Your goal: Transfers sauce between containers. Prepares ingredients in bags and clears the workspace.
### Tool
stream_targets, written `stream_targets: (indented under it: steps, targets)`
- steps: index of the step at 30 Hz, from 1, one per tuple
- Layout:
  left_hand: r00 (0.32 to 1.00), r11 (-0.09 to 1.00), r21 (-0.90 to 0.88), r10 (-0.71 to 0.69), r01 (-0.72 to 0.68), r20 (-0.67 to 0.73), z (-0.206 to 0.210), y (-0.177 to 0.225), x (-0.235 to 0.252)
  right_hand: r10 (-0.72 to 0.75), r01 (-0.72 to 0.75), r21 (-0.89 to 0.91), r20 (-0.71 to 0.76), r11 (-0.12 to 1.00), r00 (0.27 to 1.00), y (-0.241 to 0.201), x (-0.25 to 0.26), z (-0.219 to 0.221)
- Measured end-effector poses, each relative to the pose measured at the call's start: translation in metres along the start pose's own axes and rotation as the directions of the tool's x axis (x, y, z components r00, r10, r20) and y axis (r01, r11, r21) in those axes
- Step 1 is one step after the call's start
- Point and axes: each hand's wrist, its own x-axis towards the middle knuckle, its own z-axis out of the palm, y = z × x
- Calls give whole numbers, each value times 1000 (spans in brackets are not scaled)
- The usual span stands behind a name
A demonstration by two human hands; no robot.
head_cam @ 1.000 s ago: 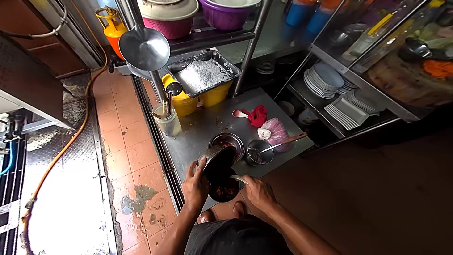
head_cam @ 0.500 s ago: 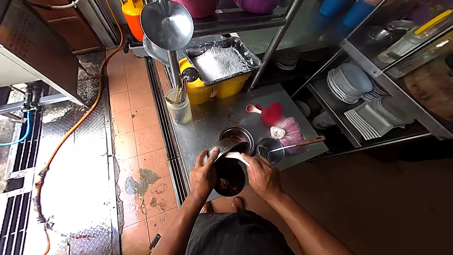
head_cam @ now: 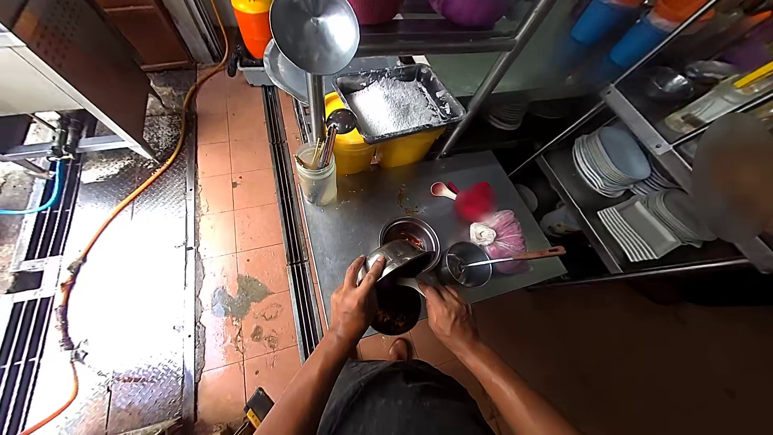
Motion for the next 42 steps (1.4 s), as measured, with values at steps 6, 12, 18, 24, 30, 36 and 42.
stream_targets:
  steps: [6,12,18,24,30,36,42]
  targets:
    - [1000,1000,13,17,-17,-6,-1,1,-4,-47,49,-36,53,998,997,7,-20,6]
    - [999,999,29,26,-25,-45,-3,2,-7,-100,105,-51,101,993,990,15,-27,10]
    - [997,999,36,-7,10,-76,-4,-3,-7,-89,89,14,-54,996,995,-2,-22,-15]
    - [992,997,41,-63,68,-113,-3,-7,-4,-92,94,-9,134,996,987,-13,-35,19]
    - [990,995,-2,-104,104,-100,-6,-12,-8,-94,108,-38,268,993,959,-9,-30,16]
    - [986,989,-67,-138,132,-92,-8,-23,-8,-114,114,10,-38,993,993,-11,0,-28]
    - [996,985,-149,-85,81,-21,-13,-28,4,-122,118,-35,-156,992,980,-9,67,-25]
